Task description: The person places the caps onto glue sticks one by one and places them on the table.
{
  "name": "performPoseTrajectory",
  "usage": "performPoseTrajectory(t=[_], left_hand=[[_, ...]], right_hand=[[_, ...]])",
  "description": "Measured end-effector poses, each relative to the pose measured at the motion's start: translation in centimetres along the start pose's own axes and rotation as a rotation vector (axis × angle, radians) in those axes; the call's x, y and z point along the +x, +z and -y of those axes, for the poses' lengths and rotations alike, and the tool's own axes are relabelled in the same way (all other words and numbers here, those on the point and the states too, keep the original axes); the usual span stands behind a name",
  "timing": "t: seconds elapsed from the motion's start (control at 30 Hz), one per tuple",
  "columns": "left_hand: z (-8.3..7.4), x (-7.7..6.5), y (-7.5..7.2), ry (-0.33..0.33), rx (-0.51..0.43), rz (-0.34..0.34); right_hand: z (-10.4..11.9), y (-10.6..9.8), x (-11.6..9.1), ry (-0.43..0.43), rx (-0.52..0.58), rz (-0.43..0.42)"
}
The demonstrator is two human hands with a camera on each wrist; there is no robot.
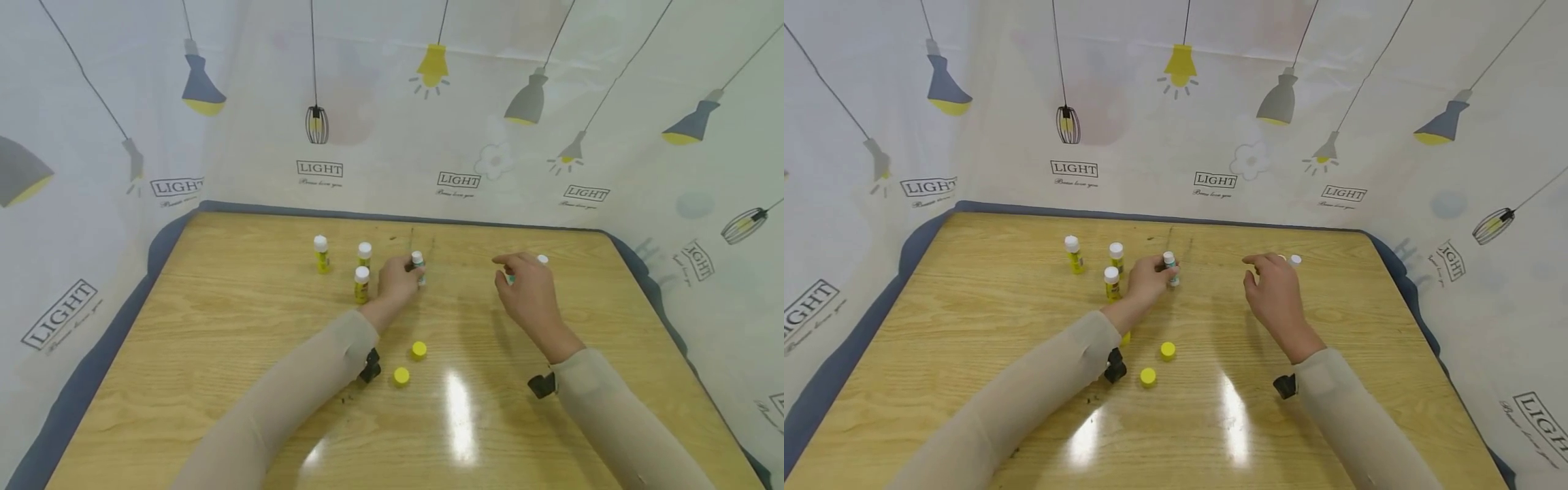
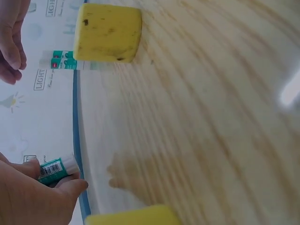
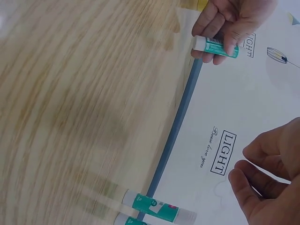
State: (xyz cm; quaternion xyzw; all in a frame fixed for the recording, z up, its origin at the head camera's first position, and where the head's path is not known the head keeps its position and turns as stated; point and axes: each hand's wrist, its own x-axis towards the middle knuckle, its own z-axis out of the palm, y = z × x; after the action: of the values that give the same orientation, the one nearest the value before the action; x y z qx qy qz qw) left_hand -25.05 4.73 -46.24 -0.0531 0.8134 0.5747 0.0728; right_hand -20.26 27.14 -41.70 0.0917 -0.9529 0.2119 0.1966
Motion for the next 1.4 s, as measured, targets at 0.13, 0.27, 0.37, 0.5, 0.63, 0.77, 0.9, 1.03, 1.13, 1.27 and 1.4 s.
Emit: performPoseTrajectory(t=[0.13, 0.27, 0.37, 0.5, 0.63, 0.77, 0.9, 1.03, 1.13, 1.27, 1.4], left_hand=[[-0.3, -0.5, -0.1, 0.057, 0.031, 0.027], [-0.5, -1.2, -0.1, 0.118, 0.04, 0.035], [-0.7, -1.8, -0.3, 0.167, 0.019, 0.047], [-0.9, -2.6, -0.8, 0.231, -0.014, 0.082], [-1.0, -3.6, -1.7, 0.293, -0.032, 0.094], [-1.0, -4.7, -3.0, 0.327, -0.071, 0.08], [-1.1, -5.8, -4.3, 0.336, -0.114, 0.056], [-0.9, -6.5, -5.5, 0.388, -0.11, 0.052], [-0.5, -7.0, -6.2, 0.433, -0.093, 0.067], [-0.2, -7.5, -7.0, 0.453, -0.081, 0.082], [-0.1, -8.0, -7.8, 0.436, -0.076, 0.081]], right_hand=[[0.4, 0.4, -0.2, -0.017, 0.013, -0.011], [0.8, 0.7, -0.3, -0.03, 0.026, -0.001], [1.1, 0.9, -0.5, -0.036, 0.029, 0.001], [1.4, 1.1, -0.7, -0.034, 0.038, -0.004], [1.8, 1.4, -1.1, -0.026, 0.054, 0.005], [2.4, 1.9, -1.4, -0.019, 0.079, 0.022], [3.0, 2.1, -1.3, -0.042, 0.097, 0.008], [3.5, 2.1, -1.3, -0.074, 0.118, -0.006], [3.8, 2.2, -1.4, -0.08, 0.124, -0.004], [4.1, 2.3, -1.5, -0.056, 0.138, 0.015], [4.7, 2.3, -1.6, -0.026, 0.165, 0.039]])
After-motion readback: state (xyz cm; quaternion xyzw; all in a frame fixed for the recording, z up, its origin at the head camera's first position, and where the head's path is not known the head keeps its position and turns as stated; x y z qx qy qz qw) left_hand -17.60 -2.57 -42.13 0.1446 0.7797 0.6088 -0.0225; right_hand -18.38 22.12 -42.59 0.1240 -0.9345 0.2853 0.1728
